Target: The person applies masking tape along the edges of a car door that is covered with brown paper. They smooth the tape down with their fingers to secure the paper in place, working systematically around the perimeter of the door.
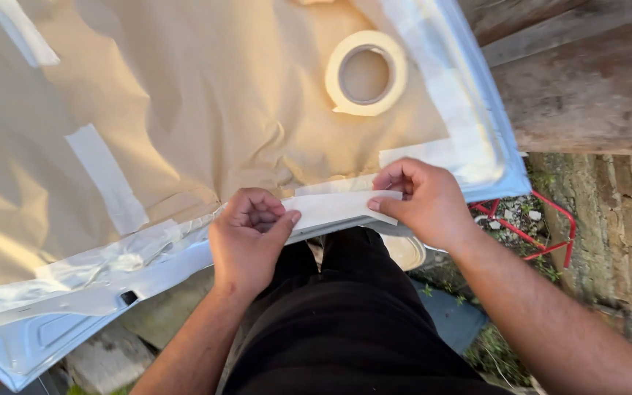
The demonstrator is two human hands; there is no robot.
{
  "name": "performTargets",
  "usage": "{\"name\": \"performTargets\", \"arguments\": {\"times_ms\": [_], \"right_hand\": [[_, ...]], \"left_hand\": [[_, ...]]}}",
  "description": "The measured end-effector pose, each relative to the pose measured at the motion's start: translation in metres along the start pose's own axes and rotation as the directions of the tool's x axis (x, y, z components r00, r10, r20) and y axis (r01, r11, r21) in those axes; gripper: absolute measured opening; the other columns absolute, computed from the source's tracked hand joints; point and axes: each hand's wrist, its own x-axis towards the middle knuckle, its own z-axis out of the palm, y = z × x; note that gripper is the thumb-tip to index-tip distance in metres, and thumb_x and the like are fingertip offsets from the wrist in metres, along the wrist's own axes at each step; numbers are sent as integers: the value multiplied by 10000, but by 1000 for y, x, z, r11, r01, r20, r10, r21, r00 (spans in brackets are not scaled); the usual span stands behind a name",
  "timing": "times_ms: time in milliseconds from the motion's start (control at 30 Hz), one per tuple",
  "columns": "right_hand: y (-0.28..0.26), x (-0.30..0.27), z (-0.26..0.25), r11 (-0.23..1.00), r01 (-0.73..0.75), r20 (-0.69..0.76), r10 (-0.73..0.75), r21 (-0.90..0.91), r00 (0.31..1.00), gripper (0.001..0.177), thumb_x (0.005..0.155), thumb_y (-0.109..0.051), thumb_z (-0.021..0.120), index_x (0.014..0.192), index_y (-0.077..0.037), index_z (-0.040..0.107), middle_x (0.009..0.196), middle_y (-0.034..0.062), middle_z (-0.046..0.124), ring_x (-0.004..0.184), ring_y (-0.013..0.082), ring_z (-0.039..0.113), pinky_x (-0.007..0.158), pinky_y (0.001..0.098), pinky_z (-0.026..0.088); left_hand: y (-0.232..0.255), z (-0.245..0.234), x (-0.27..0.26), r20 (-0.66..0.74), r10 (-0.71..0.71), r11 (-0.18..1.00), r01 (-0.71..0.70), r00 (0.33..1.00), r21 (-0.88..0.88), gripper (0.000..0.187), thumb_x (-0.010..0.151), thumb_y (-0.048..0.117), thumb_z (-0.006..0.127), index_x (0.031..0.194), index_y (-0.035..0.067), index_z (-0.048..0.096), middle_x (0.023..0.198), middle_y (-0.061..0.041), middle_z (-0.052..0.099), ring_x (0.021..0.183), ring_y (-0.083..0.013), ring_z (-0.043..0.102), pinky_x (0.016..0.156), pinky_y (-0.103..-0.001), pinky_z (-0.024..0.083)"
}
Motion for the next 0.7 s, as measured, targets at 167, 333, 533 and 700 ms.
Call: {"name": "performTargets", "arguments": {"times_ms": [167, 333, 533, 700], "right_hand": [[36, 22, 20, 985, -84, -192, 54, -153, 980, 316, 795, 14, 941, 1082, -81, 849, 905, 70, 777, 810, 140, 745, 782, 280, 646], [58, 28, 26, 860, 15, -280, -182, -511, 942, 365, 859, -44, 984, 1178, -136, 831, 947, -2, 824, 818, 150, 780, 812, 291, 641], [32, 35, 20, 825, 98, -198, -247, -557, 949, 345, 889, 143, 869, 1205, 26, 800, 912, 191, 796, 784, 336, 767, 834, 476, 652], [48, 38, 17, 833, 124, -179, -257, -539, 950, 425, 885, 127, 877, 1282, 4, 784, 983, 159, 809, 847, 292, 780, 826, 427, 645]], "left_hand": [[-62, 11, 34, 23, -167, 985, 166, 986, 39, 378, 832, 38, 949, 1122, 53, 708, 890, -104, 779, 812, -179, 823, 794, -296, 683], [-76, 25, 54, 87, 9, 989, -21, 996, 144, 469, 819, 80, 946, 1237, 106, 734, 1062, -100, 794, 891, -291, 862, 786, -385, 709], [-86, 37, 69, 218, 39, 941, -109, 975, 322, 274, 821, 154, 895, 1051, 216, 760, 849, 31, 846, 781, -161, 849, 662, -288, 686], [-92, 40, 75, 245, 68, 906, -163, 967, 391, 224, 834, 165, 856, 1004, 219, 721, 810, 28, 820, 746, -175, 830, 625, -307, 677]]}}
